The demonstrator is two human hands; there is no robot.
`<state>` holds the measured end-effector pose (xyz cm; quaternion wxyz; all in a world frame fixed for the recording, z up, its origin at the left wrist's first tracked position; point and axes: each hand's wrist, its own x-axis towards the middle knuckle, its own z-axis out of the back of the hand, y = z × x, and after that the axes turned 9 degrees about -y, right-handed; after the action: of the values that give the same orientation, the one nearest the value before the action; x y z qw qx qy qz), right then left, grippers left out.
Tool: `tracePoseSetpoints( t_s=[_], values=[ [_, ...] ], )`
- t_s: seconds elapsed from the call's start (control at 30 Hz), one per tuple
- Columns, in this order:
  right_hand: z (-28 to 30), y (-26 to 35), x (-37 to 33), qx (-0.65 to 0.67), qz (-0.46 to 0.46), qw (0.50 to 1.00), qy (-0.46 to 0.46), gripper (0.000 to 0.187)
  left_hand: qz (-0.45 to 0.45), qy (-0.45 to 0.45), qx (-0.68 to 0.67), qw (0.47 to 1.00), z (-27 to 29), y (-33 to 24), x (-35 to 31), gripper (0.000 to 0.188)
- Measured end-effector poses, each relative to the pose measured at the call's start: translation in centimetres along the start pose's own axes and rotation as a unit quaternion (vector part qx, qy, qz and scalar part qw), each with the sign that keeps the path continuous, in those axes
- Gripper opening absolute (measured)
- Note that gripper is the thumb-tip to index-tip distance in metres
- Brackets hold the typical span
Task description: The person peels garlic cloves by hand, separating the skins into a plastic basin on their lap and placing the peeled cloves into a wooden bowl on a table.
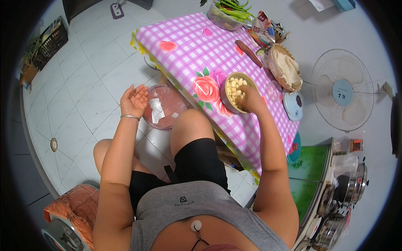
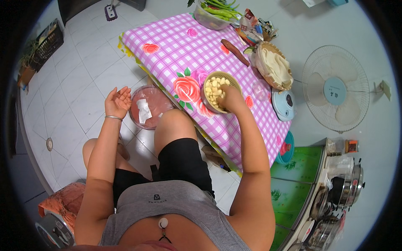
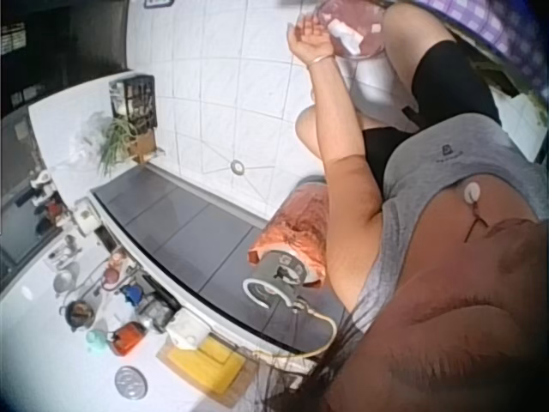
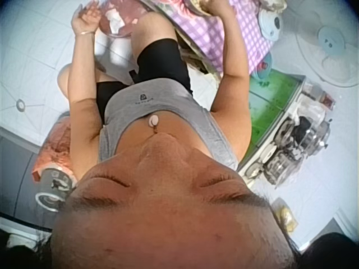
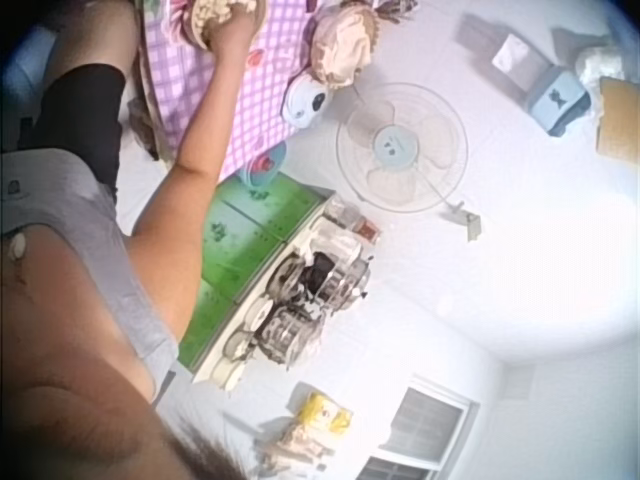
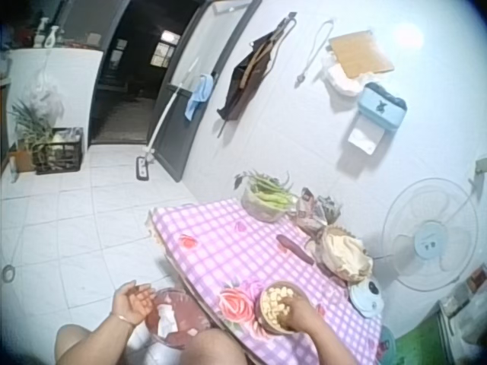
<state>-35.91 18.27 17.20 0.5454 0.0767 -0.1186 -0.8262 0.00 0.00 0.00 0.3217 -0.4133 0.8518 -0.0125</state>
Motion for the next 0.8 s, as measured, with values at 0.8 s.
tracePoseSetpoints(
  t_s=[0.8],
  values=[
    [-0.4,-1.1,0.0,0.287,-0.137,0.947,0.048,0.038,0.011,-0.003,0.004,1.000,-0.5,0.6,0.1,0.040]
  ],
)
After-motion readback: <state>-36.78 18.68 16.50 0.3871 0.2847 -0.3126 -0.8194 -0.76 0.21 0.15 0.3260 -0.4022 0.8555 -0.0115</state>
